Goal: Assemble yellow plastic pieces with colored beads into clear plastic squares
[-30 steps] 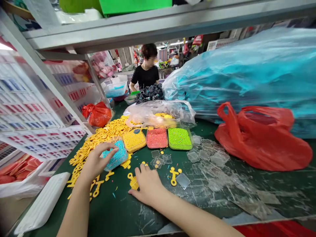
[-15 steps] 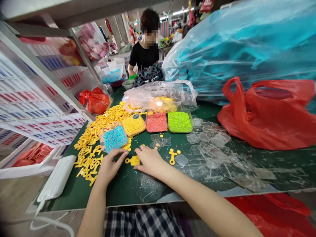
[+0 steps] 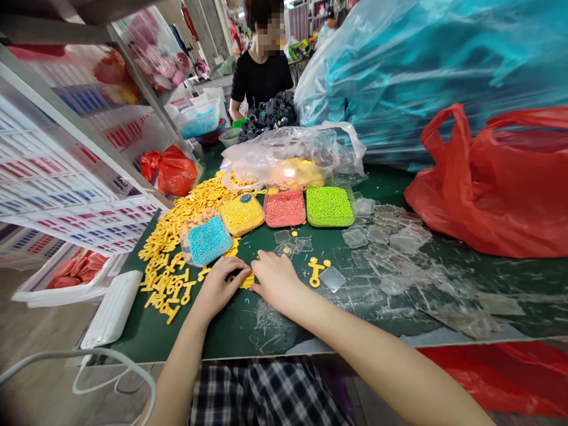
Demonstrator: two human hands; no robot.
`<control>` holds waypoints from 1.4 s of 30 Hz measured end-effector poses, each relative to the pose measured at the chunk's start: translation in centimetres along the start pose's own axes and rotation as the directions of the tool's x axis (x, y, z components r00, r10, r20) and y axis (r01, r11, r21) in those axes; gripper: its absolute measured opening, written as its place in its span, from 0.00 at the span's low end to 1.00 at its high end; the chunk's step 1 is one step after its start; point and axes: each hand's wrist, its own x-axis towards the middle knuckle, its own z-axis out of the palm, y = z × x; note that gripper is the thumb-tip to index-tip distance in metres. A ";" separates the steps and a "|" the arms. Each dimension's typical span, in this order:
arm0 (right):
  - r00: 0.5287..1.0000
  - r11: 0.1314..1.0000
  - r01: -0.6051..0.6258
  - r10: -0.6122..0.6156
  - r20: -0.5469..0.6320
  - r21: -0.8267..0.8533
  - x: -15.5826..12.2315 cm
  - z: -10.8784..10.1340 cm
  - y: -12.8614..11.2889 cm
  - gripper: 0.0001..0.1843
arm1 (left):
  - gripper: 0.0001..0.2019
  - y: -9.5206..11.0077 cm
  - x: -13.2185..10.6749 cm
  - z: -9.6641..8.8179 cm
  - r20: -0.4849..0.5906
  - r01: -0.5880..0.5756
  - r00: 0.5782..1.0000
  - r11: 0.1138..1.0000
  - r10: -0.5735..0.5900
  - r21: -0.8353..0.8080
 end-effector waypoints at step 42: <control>0.998 0.999 -0.043 0.042 0.041 0.025 0.3 -0.1 0.1 0.14 | 0.15 -0.4 -0.6 -0.5 0.092 0.076 0.993 0.996 -0.072 -0.036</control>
